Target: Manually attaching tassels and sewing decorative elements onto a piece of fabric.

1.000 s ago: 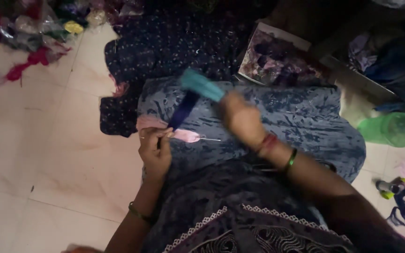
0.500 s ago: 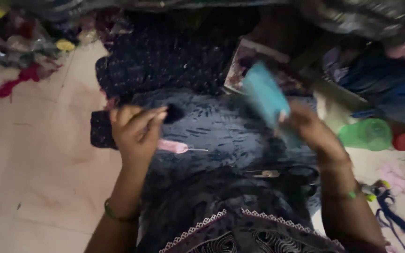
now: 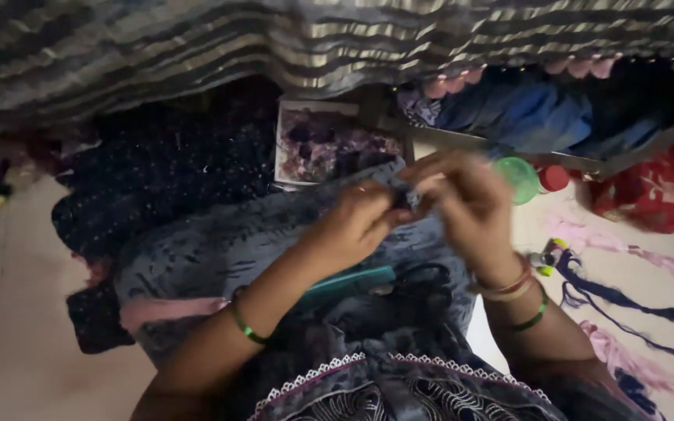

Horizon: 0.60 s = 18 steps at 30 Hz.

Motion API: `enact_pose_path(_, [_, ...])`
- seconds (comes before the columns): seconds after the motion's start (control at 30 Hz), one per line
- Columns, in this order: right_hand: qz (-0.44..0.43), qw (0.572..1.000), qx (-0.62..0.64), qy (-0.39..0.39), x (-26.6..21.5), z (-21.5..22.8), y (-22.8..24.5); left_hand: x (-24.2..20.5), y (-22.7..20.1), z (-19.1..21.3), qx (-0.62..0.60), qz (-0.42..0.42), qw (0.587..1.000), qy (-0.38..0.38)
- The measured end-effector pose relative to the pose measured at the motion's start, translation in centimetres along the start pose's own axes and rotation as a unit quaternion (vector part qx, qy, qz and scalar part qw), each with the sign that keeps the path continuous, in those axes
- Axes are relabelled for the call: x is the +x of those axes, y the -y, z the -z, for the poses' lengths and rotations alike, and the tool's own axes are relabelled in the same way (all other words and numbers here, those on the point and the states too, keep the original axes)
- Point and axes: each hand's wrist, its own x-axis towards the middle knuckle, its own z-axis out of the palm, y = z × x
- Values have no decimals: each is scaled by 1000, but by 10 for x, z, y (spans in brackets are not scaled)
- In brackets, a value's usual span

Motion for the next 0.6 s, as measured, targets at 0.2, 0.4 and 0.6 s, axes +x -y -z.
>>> enact_pose_path(0.2, [62, 978, 112, -166, 26, 68, 11, 16, 69, -16, 92, -10, 995, -31])
enact_pose_path(0.4, [-58, 994, -85, -21, 35, 45, -61, 61, 53, 19, -234, 148, 939, -202])
enact_pose_path(0.6, [-236, 963, 123, -38, 47, 3, -103, 60, 26, 27, -345, 223, 888, -207])
